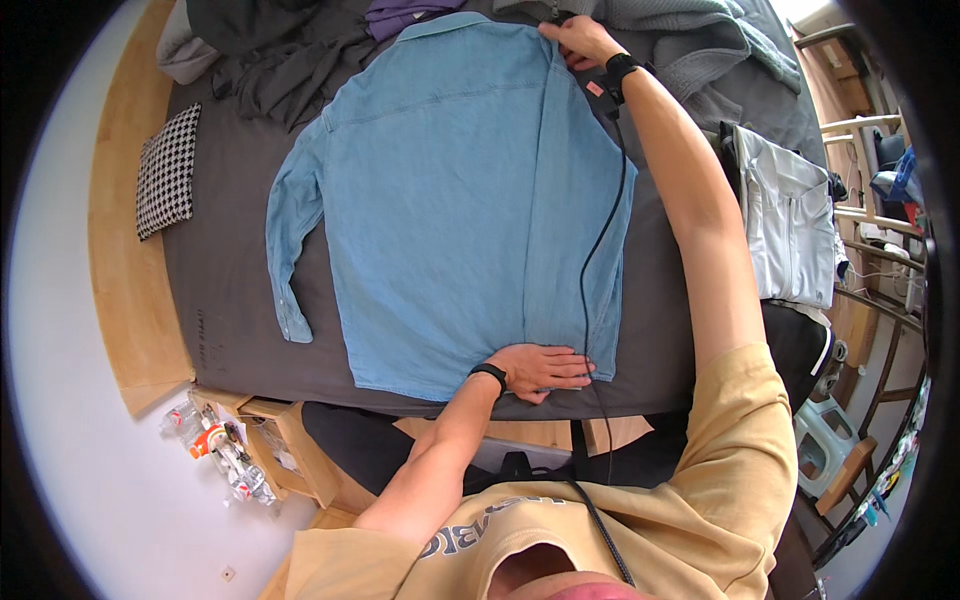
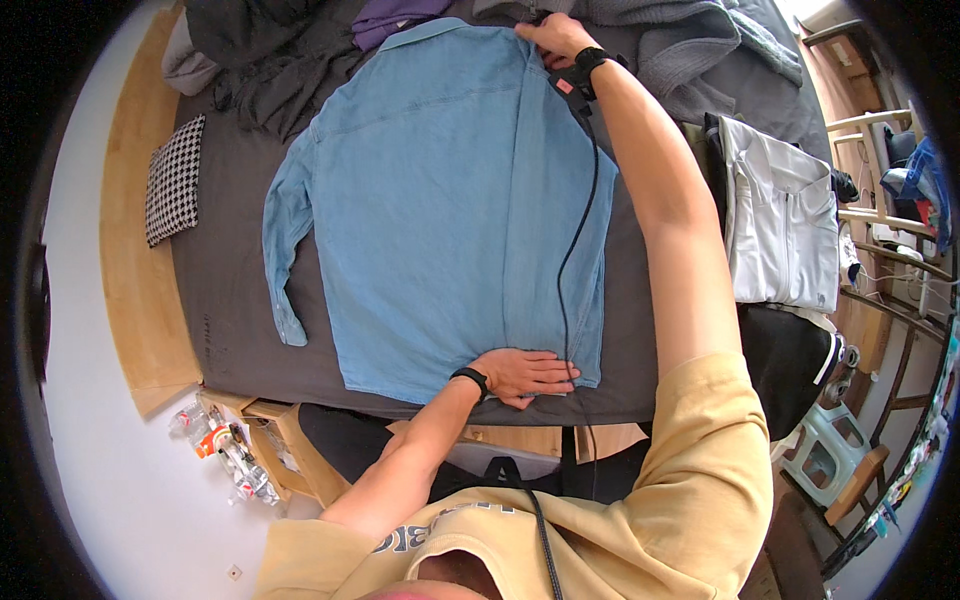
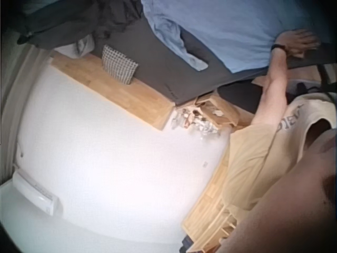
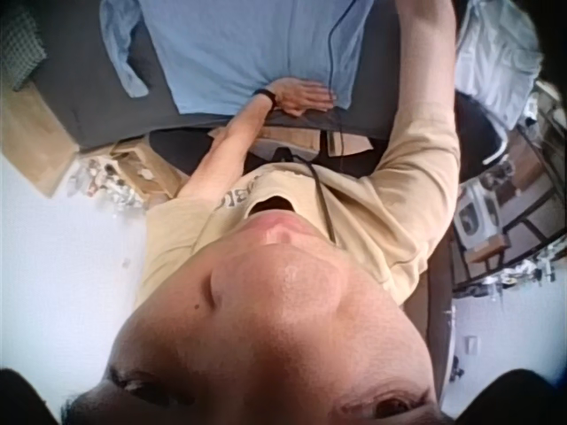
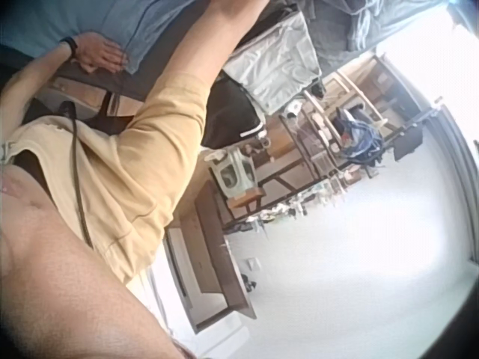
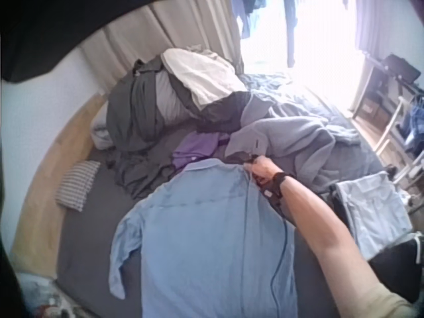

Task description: The person folds a light-colored short-sleeved shirt, then a pair of black pants, and finally a blue long-sleeved shirt on a bed. Each item is smoothed, folded in half, and placed in a growing stack on the bed.

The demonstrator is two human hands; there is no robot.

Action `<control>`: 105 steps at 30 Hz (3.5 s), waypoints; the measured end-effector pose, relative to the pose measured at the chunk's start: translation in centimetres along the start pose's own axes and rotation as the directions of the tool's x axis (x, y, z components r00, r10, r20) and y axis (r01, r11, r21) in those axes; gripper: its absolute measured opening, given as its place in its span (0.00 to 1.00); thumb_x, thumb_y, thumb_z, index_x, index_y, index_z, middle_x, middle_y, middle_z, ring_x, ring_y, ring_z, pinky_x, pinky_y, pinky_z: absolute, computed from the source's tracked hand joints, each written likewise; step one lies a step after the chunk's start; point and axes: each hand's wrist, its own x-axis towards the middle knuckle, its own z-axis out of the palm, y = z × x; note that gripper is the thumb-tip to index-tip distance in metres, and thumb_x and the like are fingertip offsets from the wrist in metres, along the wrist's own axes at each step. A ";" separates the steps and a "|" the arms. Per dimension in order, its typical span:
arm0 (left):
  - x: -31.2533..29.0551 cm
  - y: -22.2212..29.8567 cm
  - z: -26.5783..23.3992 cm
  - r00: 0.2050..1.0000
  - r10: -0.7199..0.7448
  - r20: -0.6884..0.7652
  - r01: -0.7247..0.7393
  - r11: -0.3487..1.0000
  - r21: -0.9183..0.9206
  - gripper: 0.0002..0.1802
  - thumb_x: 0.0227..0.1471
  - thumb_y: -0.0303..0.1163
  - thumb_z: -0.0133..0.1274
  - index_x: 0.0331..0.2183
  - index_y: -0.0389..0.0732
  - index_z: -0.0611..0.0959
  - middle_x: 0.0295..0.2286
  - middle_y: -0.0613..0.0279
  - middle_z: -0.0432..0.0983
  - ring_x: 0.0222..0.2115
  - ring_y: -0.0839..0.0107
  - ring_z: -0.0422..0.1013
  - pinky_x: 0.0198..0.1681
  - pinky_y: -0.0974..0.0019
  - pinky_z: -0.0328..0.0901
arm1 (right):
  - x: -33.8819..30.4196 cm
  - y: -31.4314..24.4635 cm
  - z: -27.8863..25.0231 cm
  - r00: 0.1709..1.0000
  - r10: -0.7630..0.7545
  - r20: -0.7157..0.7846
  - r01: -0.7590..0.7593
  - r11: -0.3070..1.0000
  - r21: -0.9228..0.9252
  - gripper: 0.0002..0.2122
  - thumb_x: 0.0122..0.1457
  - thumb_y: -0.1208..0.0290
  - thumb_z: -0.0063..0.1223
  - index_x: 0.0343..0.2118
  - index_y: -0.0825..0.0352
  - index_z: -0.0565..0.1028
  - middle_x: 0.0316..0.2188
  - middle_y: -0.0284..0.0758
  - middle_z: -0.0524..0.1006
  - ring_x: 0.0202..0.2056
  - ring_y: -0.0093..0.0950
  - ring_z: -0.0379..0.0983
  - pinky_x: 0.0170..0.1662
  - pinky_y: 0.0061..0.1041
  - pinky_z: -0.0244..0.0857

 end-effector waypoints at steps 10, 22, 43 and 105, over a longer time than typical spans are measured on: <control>-0.4 -0.3 0.2 0.997 0.035 -0.066 -0.038 0.998 -0.042 0.46 0.50 0.40 0.55 0.69 0.41 0.65 0.74 0.51 0.50 0.74 0.57 0.49 0.75 0.51 0.47 | -0.3 0.7 2.8 0.929 -0.258 -0.267 0.129 0.899 -0.419 0.21 0.66 0.50 0.56 0.51 0.61 0.83 0.50 0.50 0.83 0.53 0.54 0.79 0.56 0.50 0.74; -0.5 -0.6 0.5 0.998 0.053 -0.042 -0.053 0.999 -0.008 0.51 0.51 0.44 0.58 0.72 0.42 0.60 0.74 0.51 0.48 0.75 0.56 0.47 0.76 0.52 0.47 | 1.8 1.2 3.9 0.916 -0.301 -0.264 0.142 0.862 -0.487 0.24 0.59 0.41 0.65 0.49 0.55 0.83 0.47 0.43 0.85 0.52 0.48 0.81 0.53 0.48 0.74; -0.7 -1.0 1.9 0.990 0.084 -0.111 -0.089 0.995 -0.036 0.52 0.51 0.42 0.60 0.73 0.40 0.59 0.73 0.48 0.51 0.74 0.54 0.49 0.75 0.48 0.48 | -1.7 0.4 4.7 0.603 -0.443 -0.663 0.420 0.883 -0.208 0.20 0.69 0.52 0.50 0.47 0.64 0.84 0.40 0.49 0.85 0.45 0.56 0.81 0.50 0.50 0.74; -39.3 13.7 -3.6 -0.064 -0.996 0.058 0.497 -0.082 -0.864 0.26 0.52 0.52 0.72 0.32 0.35 0.87 0.23 0.59 0.84 0.17 0.73 0.78 0.22 0.67 0.72 | -44.8 -0.1 32.5 0.836 -0.071 0.544 0.488 0.547 -0.680 0.49 0.65 0.34 0.48 0.79 0.51 0.36 0.78 0.53 0.26 0.76 0.59 0.16 0.70 0.72 0.14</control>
